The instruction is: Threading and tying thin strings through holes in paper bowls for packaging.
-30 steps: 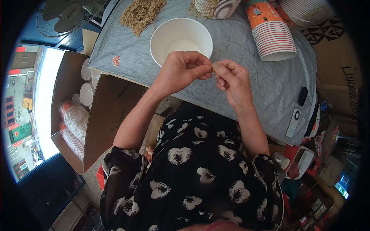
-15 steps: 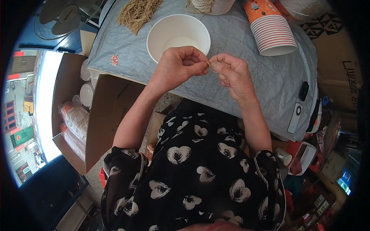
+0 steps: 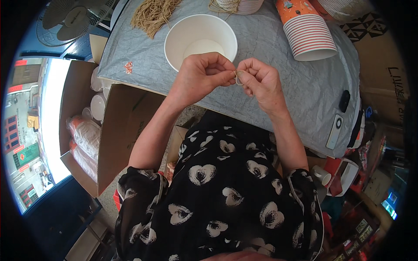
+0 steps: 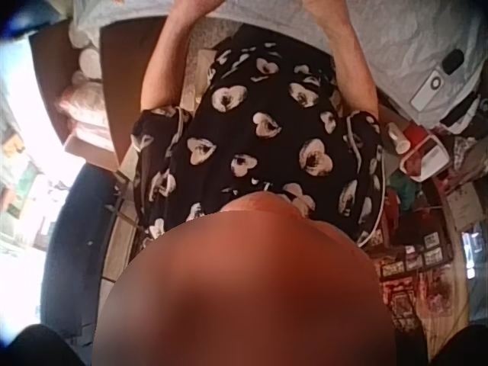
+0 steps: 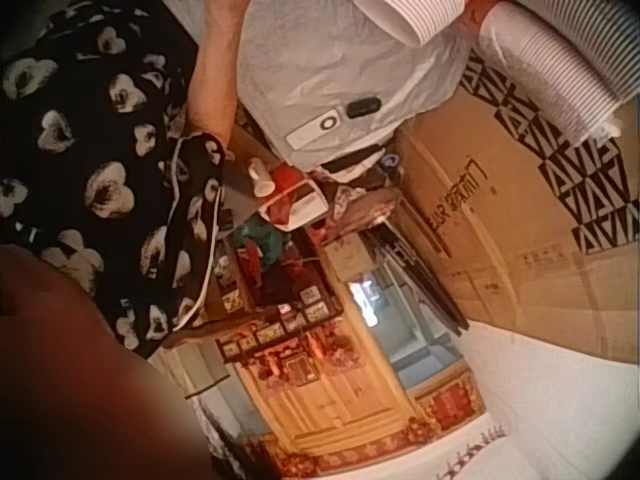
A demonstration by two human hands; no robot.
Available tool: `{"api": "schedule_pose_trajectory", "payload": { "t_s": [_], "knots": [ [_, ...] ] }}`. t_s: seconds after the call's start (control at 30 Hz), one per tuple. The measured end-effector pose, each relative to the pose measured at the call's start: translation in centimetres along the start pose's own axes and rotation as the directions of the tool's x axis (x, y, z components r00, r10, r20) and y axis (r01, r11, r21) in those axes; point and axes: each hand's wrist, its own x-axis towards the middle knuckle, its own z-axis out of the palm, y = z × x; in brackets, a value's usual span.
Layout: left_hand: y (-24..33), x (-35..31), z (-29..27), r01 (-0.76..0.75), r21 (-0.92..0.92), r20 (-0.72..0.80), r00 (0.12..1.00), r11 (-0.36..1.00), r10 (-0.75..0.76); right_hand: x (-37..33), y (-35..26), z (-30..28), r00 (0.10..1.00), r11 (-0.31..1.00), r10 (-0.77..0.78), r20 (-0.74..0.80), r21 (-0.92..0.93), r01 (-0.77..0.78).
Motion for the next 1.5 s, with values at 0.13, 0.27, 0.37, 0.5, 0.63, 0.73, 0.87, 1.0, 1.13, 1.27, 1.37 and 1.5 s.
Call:
{"api": "schedule_pose_trajectory", "payload": {
  "t_s": [0.13,0.27,0.37,0.5,0.63,0.73,0.87,1.0,1.13,1.27,1.37,1.5],
  "knots": [
    [-0.2,0.1,0.1,-0.028,-0.116,-0.001,1.000,0.993,0.028,-0.2,0.9,0.0,0.999,0.985,0.027,-0.020,0.173,-0.024],
    [-0.3,0.1,0.1,-0.024,-0.102,0.000,1.000,0.994,0.024,-0.4,0.6,0.2,0.996,0.966,0.067,-0.059,0.254,-0.050],
    [-0.1,0.1,0.1,-0.007,-0.123,0.002,1.000,0.992,0.007,-0.3,-0.1,-0.1,0.995,0.986,0.030,-0.092,0.166,-0.015],
    [-0.1,0.2,0.2,0.014,-0.076,-0.004,1.000,0.997,-0.015,-0.1,-0.7,-0.3,0.996,0.997,-0.022,-0.089,-0.081,0.015],
    [0.2,0.2,0.6,0.000,-0.024,-0.036,0.999,1.000,-0.001,0.2,-0.5,-0.2,0.996,0.985,-0.062,-0.061,-0.164,0.052],
    [0.4,0.1,0.8,-0.017,0.000,-0.054,0.998,1.000,0.017,0.2,-0.4,0.0,0.994,0.988,-0.076,-0.083,-0.140,0.064],
    [0.0,0.2,0.6,-0.056,-0.024,-0.046,0.997,0.998,0.055,0.1,0.3,-0.1,0.996,0.996,0.005,-0.089,0.088,0.003],
    [0.0,0.2,0.5,-0.054,-0.027,-0.036,0.998,0.998,0.053,-0.2,0.6,-0.1,0.988,0.961,0.094,-0.118,0.272,-0.059],
    [-0.6,0.3,0.4,-0.040,-0.049,-0.038,0.999,0.998,0.038,-0.3,0.6,-0.2,0.987,0.957,0.105,-0.124,0.281,-0.067],
    [-0.4,0.2,0.4,-0.016,-0.051,-0.033,0.999,0.999,0.014,-0.4,-0.1,-0.6,0.990,0.979,0.070,-0.119,0.198,-0.045],
    [-0.4,0.2,0.3,-0.025,-0.036,-0.015,1.000,0.999,0.024,-0.5,-0.4,-0.6,0.994,0.994,0.036,-0.102,0.108,-0.025],
    [-0.1,0.1,0.3,-0.031,-0.012,0.006,1.000,0.999,0.031,-0.3,-0.6,-0.7,0.998,0.994,0.036,-0.055,0.109,-0.030]
  ]
}}
